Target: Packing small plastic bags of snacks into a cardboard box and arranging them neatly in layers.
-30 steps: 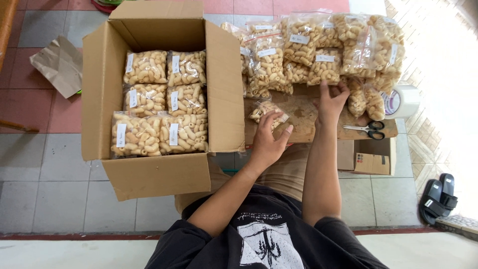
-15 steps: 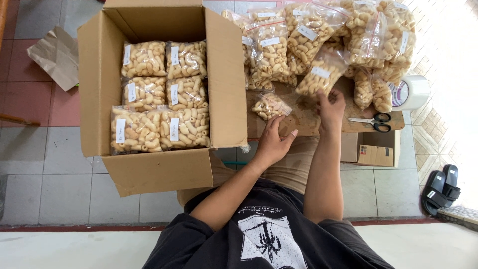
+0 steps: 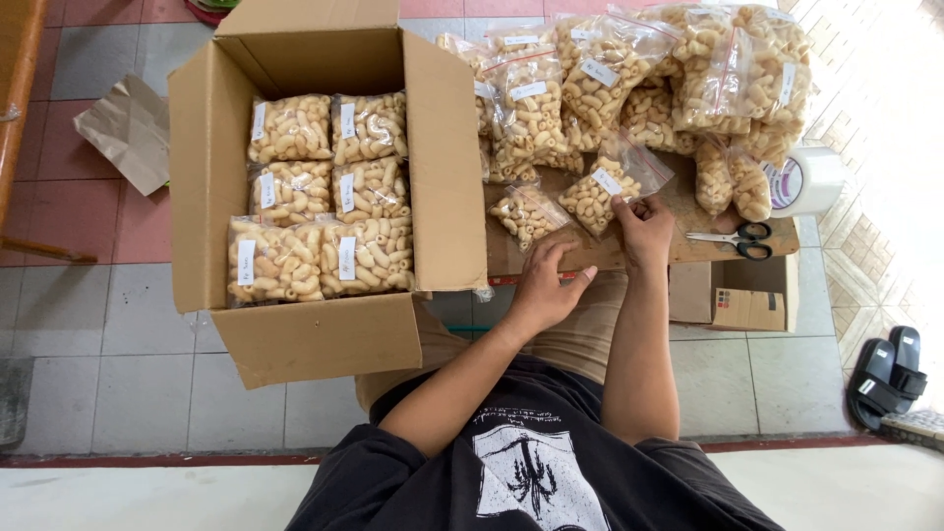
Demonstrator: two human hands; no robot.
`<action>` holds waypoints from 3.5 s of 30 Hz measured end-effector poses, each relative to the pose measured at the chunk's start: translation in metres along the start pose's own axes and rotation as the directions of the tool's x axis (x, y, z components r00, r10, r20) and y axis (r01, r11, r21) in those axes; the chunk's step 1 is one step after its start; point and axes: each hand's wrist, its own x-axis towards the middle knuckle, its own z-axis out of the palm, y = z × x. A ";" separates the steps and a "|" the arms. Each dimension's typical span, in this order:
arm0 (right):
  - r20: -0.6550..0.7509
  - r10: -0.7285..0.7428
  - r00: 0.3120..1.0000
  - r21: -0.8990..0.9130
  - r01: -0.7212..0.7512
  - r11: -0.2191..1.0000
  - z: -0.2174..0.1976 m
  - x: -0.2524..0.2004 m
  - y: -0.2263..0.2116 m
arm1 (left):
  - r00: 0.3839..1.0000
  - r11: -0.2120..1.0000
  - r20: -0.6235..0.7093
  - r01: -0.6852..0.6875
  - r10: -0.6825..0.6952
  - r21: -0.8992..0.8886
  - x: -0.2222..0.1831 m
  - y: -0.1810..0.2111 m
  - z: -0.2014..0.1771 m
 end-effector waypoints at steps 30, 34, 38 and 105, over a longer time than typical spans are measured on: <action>0.293 -0.302 0.907 0.021 0.309 0.951 -0.009 -0.061 -0.123 | 0.944 0.967 -0.279 -0.218 0.175 -0.130 -0.013 0.018 -0.009; 0.291 -0.340 0.894 0.025 0.348 0.937 -0.010 -0.064 -0.122 | 0.940 0.964 -0.287 -0.230 0.186 -0.129 -0.012 0.018 -0.008; 0.361 -0.218 0.907 -0.006 0.236 0.972 -0.008 -0.064 -0.127 | 0.941 0.962 -0.284 -0.233 0.186 -0.141 -0.011 0.017 -0.008; 0.738 -0.274 0.616 -0.045 0.451 0.892 0.012 -0.118 -0.226 | 0.809 0.873 -0.541 -0.417 0.231 -0.252 -0.028 0.042 -0.036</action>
